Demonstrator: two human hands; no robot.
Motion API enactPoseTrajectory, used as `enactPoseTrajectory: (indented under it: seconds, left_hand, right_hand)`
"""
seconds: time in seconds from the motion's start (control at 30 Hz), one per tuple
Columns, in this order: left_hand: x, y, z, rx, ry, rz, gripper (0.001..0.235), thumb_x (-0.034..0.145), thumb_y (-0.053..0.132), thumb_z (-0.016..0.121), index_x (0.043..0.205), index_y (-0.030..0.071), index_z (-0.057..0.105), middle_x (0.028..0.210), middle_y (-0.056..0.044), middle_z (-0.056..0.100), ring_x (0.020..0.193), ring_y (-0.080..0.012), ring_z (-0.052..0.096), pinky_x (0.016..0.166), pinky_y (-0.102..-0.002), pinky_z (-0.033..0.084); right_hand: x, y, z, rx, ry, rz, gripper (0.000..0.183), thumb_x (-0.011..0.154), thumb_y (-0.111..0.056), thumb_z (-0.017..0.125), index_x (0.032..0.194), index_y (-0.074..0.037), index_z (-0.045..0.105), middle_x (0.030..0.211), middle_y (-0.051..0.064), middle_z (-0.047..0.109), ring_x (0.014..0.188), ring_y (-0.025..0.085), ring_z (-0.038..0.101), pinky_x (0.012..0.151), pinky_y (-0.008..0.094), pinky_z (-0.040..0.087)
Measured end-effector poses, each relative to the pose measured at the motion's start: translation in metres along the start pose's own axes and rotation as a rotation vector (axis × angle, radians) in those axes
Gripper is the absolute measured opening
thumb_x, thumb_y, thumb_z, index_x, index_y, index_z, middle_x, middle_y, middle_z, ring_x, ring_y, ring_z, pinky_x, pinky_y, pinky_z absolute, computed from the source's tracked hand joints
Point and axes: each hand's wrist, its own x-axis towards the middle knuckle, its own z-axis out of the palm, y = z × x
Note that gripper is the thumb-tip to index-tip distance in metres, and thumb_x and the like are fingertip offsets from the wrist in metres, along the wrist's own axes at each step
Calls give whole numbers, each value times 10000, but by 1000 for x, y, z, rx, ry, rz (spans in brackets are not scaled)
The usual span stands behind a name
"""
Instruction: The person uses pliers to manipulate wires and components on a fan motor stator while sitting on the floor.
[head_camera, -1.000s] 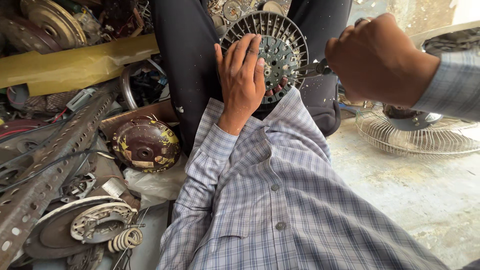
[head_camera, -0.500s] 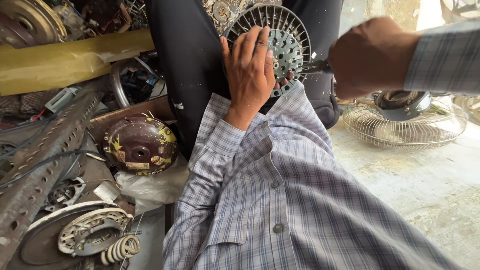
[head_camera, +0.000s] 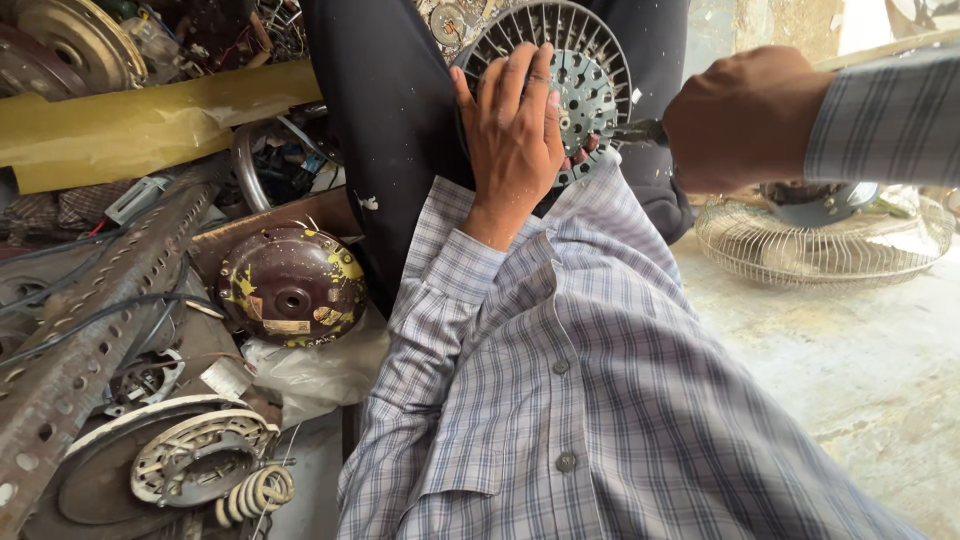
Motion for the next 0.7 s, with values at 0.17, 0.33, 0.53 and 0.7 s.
enactPoseTrajectory:
  seconds: [0.17, 0.33, 0.53, 0.7]
  left_hand:
    - [0, 1, 2, 20, 21, 25, 424, 1044, 226, 553, 1433, 57, 574, 1427, -49, 546, 1342, -261, 518, 1262, -711, 141]
    - [0, -1, 5, 28, 19, 28, 427, 1049, 226, 560, 1444, 63, 565, 1431, -38, 546, 1337, -248, 520, 1268, -716, 141]
    - [5, -3, -3, -17, 1, 36, 440, 1030, 215, 553, 1429, 29, 571, 1433, -66, 544, 1337, -275, 517, 1263, -683, 134]
    - [7, -4, -10, -60, -27, -2, 416, 1058, 213, 546, 1434, 37, 580, 1433, -60, 561, 1341, -264, 520, 1276, -671, 141]
  right_hand:
    - [2, -2, 2, 36, -20, -2, 287, 898, -229, 508, 933, -69, 744, 702, 22, 715, 582, 112, 633, 544, 328, 547]
    - [15, 0, 19, 179, -41, -5, 349, 950, -261, 438, 935, -34, 703, 650, 37, 651, 547, 131, 597, 504, 380, 544]
    - [27, 19, 45, 248, 19, -49, 242, 915, -185, 502, 966, -39, 688, 593, 12, 598, 475, 103, 487, 422, 343, 450]
    - [31, 32, 71, 463, 227, -64, 277, 967, -304, 544, 990, -44, 637, 566, 46, 565, 436, 141, 494, 398, 347, 441]
